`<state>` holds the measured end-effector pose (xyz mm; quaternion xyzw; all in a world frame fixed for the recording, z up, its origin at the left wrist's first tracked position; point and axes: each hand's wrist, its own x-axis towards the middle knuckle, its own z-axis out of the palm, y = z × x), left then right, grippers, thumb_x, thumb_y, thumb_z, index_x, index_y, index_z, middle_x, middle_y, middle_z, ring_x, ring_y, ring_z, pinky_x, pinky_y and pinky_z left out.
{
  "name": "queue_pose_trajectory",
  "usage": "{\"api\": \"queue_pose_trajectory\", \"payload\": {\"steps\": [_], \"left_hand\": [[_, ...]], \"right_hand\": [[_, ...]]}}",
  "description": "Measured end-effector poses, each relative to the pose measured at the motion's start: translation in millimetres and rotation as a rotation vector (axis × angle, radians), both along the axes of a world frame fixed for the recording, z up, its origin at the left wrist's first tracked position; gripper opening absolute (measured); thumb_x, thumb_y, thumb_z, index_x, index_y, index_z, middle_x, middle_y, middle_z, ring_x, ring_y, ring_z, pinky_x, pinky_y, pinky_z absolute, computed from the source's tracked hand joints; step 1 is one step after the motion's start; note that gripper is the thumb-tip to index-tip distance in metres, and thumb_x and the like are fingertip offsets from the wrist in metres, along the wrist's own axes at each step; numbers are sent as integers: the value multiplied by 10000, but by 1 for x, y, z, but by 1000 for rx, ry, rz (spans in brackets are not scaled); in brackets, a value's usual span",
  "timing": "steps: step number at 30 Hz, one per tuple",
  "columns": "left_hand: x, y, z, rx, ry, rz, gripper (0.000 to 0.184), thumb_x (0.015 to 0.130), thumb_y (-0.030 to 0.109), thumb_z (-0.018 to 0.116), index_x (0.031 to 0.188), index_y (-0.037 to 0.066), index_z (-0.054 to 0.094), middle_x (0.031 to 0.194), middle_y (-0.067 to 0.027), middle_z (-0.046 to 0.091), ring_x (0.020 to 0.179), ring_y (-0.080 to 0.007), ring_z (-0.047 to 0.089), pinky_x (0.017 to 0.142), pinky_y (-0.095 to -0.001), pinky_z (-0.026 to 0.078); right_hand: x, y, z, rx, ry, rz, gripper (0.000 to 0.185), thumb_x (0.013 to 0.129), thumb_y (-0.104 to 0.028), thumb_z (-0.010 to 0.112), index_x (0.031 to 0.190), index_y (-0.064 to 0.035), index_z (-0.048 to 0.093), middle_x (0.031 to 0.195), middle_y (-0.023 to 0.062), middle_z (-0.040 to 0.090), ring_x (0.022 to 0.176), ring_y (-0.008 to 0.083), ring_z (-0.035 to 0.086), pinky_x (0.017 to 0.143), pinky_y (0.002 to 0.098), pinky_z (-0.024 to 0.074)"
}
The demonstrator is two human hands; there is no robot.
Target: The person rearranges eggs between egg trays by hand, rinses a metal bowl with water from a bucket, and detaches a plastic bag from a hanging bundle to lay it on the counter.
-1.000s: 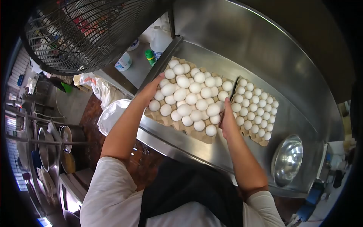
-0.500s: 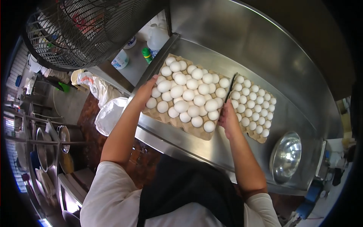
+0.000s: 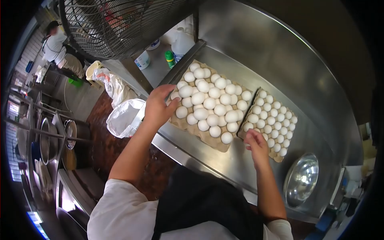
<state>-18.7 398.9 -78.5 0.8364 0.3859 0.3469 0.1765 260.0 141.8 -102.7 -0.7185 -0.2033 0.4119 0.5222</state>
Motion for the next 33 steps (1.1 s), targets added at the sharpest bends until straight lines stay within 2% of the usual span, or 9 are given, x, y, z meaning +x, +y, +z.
{"api": "queue_pose_trajectory", "payload": {"steps": [5, 9, 12, 17, 21, 24, 27, 30, 33], "left_hand": [[22, 18, 18, 51, 239, -108, 480, 746, 170, 763, 1204, 67, 660, 1179, -149, 664, 1103, -361, 613, 961, -441, 488], [34, 28, 19, 37, 493, -99, 469, 727, 196, 755, 1170, 72, 666, 1109, -145, 661, 1052, -353, 626, 930, -457, 498], [40, 33, 28, -5, 525, -153, 453, 733, 201, 742, 1161, 74, 665, 1090, -154, 655, 1034, -362, 628, 913, -463, 505], [58, 46, 30, -39, 540, -65, 433, 747, 233, 734, 1138, 65, 653, 1093, -164, 655, 1036, -355, 647, 887, -464, 528], [71, 48, 31, -32, 552, -48, 412, 764, 240, 728, 1119, 49, 645, 1100, -171, 660, 1055, -349, 653, 890, -459, 538], [72, 42, 40, -70, 608, -62, 451, 774, 242, 730, 1176, 57, 641, 1094, -168, 669, 1056, -347, 654, 889, -461, 538], [66, 30, 46, -27, 492, -43, 445, 782, 259, 733, 1181, 73, 665, 1089, -154, 680, 1048, -345, 654, 892, -456, 534], [77, 30, 49, 7, 313, -128, 470, 782, 276, 747, 1209, 94, 675, 1138, -138, 679, 1115, -341, 622, 953, -448, 499], [126, 42, 51, 110, 398, -344, 417, 796, 288, 734, 1177, 123, 697, 1151, -112, 684, 1123, -327, 624, 958, -445, 494]], "right_hand": [[3, -18, 6, -17, -23, 52, 380, 958, -239, 668, 1278, -42, 613, 1043, 0, 666, 892, 81, 602, 728, 229, 460], [11, -32, 1, 9, -36, 69, 374, 955, -270, 685, 1259, -61, 628, 1108, 31, 692, 914, 121, 644, 747, 258, 484], [17, -42, -1, 32, -50, 75, 363, 954, -266, 685, 1244, -54, 635, 1102, 37, 698, 905, 121, 647, 742, 254, 485], [23, -53, 7, 13, -18, 34, 335, 967, -191, 656, 1253, -21, 624, 1052, 28, 689, 873, 96, 630, 713, 220, 465], [29, -59, 5, 1, -7, 24, 342, 965, -200, 662, 1255, -23, 624, 1051, 25, 690, 871, 101, 634, 716, 230, 468], [30, -60, 9, -12, -7, 17, 349, 961, -206, 667, 1255, -24, 624, 1049, 24, 689, 871, 103, 633, 719, 235, 469], [34, -60, 8, -4, -6, 25, 347, 957, -208, 674, 1247, -24, 629, 1044, 22, 688, 864, 103, 630, 722, 237, 470], [37, -62, 3, 13, -8, 27, 334, 956, -200, 677, 1235, -21, 635, 1042, 24, 688, 858, 99, 625, 720, 233, 467], [35, -56, 6, -15, -22, 58, 326, 960, -209, 671, 1229, -28, 638, 1066, 33, 691, 876, 101, 627, 731, 238, 467]]}}
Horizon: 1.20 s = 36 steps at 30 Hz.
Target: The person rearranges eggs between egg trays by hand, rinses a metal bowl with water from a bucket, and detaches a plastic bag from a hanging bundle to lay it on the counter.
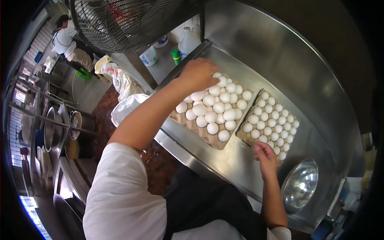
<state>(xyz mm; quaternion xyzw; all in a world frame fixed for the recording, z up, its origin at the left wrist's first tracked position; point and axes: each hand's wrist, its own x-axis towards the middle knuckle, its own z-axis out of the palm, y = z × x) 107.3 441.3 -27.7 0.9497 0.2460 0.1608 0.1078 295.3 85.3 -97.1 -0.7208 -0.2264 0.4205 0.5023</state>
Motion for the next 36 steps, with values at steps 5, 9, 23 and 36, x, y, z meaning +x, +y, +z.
{"api": "queue_pose_trajectory", "payload": {"steps": [5, 9, 23, 36], "left_hand": [[68, 22, -3, -105, 597, -137, 432, 743, 206, 733, 1169, 153, 695, 1080, -85, 709, 1076, -295, 654, 916, -406, 501], [95, 15, 21, -1, 878, -197, 370, 717, 161, 750, 1075, 69, 735, 1029, -131, 728, 979, -313, 694, 892, -522, 503], [81, 26, 26, 19, 926, 45, 486, 659, 246, 839, 1064, -5, 746, 1054, -190, 728, 1064, -360, 681, 900, -510, 525], [108, -25, -6, 24, 711, -38, 436, 778, 321, 724, 1148, 91, 696, 1091, -141, 705, 1049, -335, 664, 903, -467, 514]], "right_hand": [[-8, 12, -2, 123, -52, 120, 335, 968, -234, 655, 1249, -53, 629, 1118, 37, 700, 915, 122, 642, 777, 263, 481], [-11, 12, 9, 116, 4, 71, 289, 966, -123, 669, 1214, 19, 631, 1075, 71, 692, 976, 112, 624, 875, 248, 496], [6, -22, -4, 6, -32, 13, 340, 971, -238, 648, 1248, -41, 631, 1135, 53, 711, 923, 131, 649, 763, 274, 495], [0, -24, -12, 83, -35, 77, 349, 970, -226, 651, 1262, -38, 620, 1127, 48, 713, 919, 134, 663, 759, 269, 495]]}}
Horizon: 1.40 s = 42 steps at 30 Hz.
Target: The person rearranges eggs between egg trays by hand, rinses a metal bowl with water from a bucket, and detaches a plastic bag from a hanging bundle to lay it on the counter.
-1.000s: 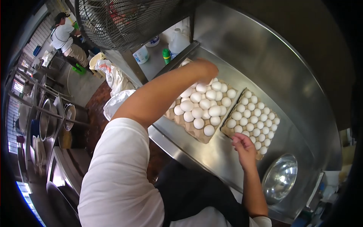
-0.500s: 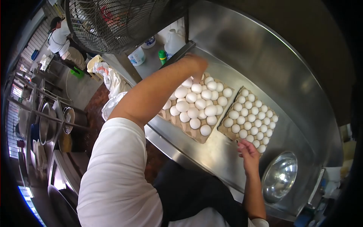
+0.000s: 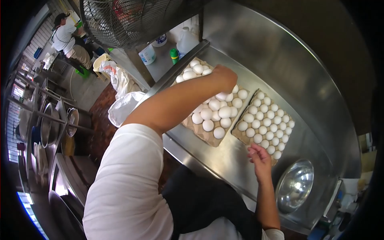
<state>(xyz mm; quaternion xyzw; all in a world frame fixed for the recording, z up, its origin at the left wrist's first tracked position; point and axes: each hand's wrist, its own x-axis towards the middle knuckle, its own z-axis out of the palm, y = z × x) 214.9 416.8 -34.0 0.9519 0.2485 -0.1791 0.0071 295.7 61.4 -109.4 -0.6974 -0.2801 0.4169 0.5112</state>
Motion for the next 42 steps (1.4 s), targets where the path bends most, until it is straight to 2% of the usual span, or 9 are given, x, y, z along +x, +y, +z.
{"api": "queue_pose_trajectory", "payload": {"steps": [5, 8, 13, 24, 27, 30, 36, 39, 42], "left_hand": [[-46, -8, 43, -149, -382, 186, 471, 743, 347, 718, 1127, 77, 680, 1008, -148, 703, 963, -321, 682, 819, -426, 535], [-130, 5, 71, -283, -686, 330, 481, 701, 360, 729, 1086, 79, 669, 913, -153, 697, 886, -324, 689, 773, -422, 533], [-201, -5, 34, -91, -551, 537, 415, 674, 292, 758, 1000, 77, 618, 884, -159, 685, 869, -349, 679, 766, -434, 530], [-188, -13, -23, 44, -728, 469, 392, 725, 229, 790, 1050, 77, 631, 972, -128, 699, 952, -353, 664, 817, -458, 533], [-189, -14, -24, 77, -715, 445, 404, 741, 217, 782, 1097, 81, 649, 977, -125, 698, 960, -341, 661, 828, -450, 532], [-197, -21, -29, 214, -874, 345, 433, 745, 235, 790, 1131, 80, 668, 998, -127, 695, 947, -331, 665, 825, -444, 534], [-198, -95, 3, -255, -769, 577, 439, 780, 280, 792, 1145, 65, 679, 1062, -137, 680, 1029, -321, 650, 903, -413, 515], [-193, -107, -18, -131, -799, 487, 445, 782, 292, 797, 1151, 73, 678, 1085, -139, 670, 1058, -323, 638, 924, -408, 507], [-190, -104, -25, -78, -786, 447, 467, 773, 295, 804, 1166, 79, 673, 1107, -140, 663, 1065, -330, 634, 921, -413, 509]], "right_hand": [[-1, -4, -4, 7, -21, -8, 349, 967, -225, 653, 1259, -37, 623, 1132, 53, 709, 913, 134, 663, 754, 269, 493], [-2, -8, 6, -14, 86, -62, 322, 972, -143, 663, 1253, 8, 617, 1135, 96, 692, 947, 106, 611, 859, 257, 495], [1, -13, 2, -54, 103, -45, 337, 970, -168, 666, 1258, 2, 618, 1131, 96, 696, 936, 116, 625, 826, 245, 493], [-23, 0, 4, -23, 88, 42, 323, 957, -109, 664, 1249, 21, 617, 1133, 106, 695, 957, 122, 628, 880, 266, 507], [-21, -10, -6, 8, 55, 36, 326, 969, -180, 650, 1247, -13, 622, 1115, 77, 706, 874, 122, 644, 723, 253, 481], [-20, -16, -2, -43, 102, -12, 320, 964, -125, 657, 1245, 21, 615, 1127, 111, 695, 929, 133, 629, 854, 268, 509], [-18, -18, 1, -55, 105, -25, 325, 967, -150, 659, 1245, 15, 619, 1115, 105, 694, 918, 127, 628, 847, 267, 506], [-17, -16, -6, -25, 35, 26, 353, 971, -210, 651, 1263, -16, 614, 1126, 75, 703, 897, 128, 649, 740, 260, 490], [-20, -8, -6, -23, 54, 37, 353, 971, -209, 651, 1264, -15, 614, 1123, 66, 704, 898, 121, 646, 742, 257, 490]]}}
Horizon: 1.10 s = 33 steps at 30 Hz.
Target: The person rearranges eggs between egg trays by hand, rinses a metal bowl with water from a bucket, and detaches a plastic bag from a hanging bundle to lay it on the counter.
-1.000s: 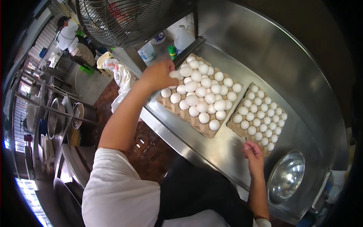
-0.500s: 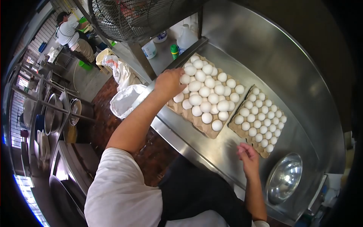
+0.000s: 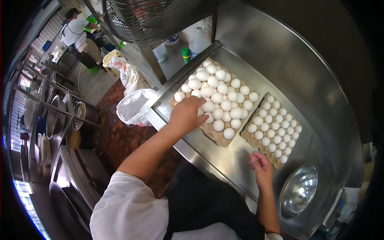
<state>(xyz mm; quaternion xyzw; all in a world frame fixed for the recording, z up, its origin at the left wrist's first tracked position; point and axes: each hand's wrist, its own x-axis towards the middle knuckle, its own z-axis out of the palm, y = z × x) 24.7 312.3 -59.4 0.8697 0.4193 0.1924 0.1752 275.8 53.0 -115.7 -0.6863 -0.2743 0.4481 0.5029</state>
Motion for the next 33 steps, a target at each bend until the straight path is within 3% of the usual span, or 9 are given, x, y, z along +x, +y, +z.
{"api": "queue_pose_trajectory", "payload": {"steps": [12, 18, 21, 33], "left_hand": [[10, 5, -7, -11, 40, -7, 497, 793, 287, 783, 1221, 78, 641, 1166, -147, 656, 1103, -338, 619, 955, -427, 495], [11, 12, -15, -32, -25, 21, 424, 785, 281, 782, 1142, 91, 653, 1104, -135, 660, 1062, -330, 630, 916, -431, 504], [13, 12, -16, -21, -26, 28, 414, 772, 279, 788, 1120, 96, 655, 1054, -128, 656, 1036, -326, 634, 900, -429, 508], [11, 3, -24, 16, -135, 109, 418, 770, 243, 793, 1129, 75, 661, 1077, -131, 648, 1046, -324, 623, 910, -415, 503]], "right_hand": [[-1, 8, 2, 24, -9, 33, 345, 966, -172, 655, 1264, -4, 611, 1118, 73, 702, 888, 109, 630, 742, 240, 478], [0, 10, -1, 16, -7, 40, 344, 975, -180, 648, 1264, 1, 609, 1116, 72, 699, 886, 113, 631, 741, 237, 478], [0, 13, 5, -12, 46, 16, 305, 961, -95, 666, 1234, 32, 616, 1088, 77, 681, 994, 117, 633, 892, 249, 508], [5, 98, 52, 185, -240, 174, 287, 955, -123, 677, 1209, 4, 646, 1040, 28, 670, 917, 81, 598, 822, 228, 499]]}}
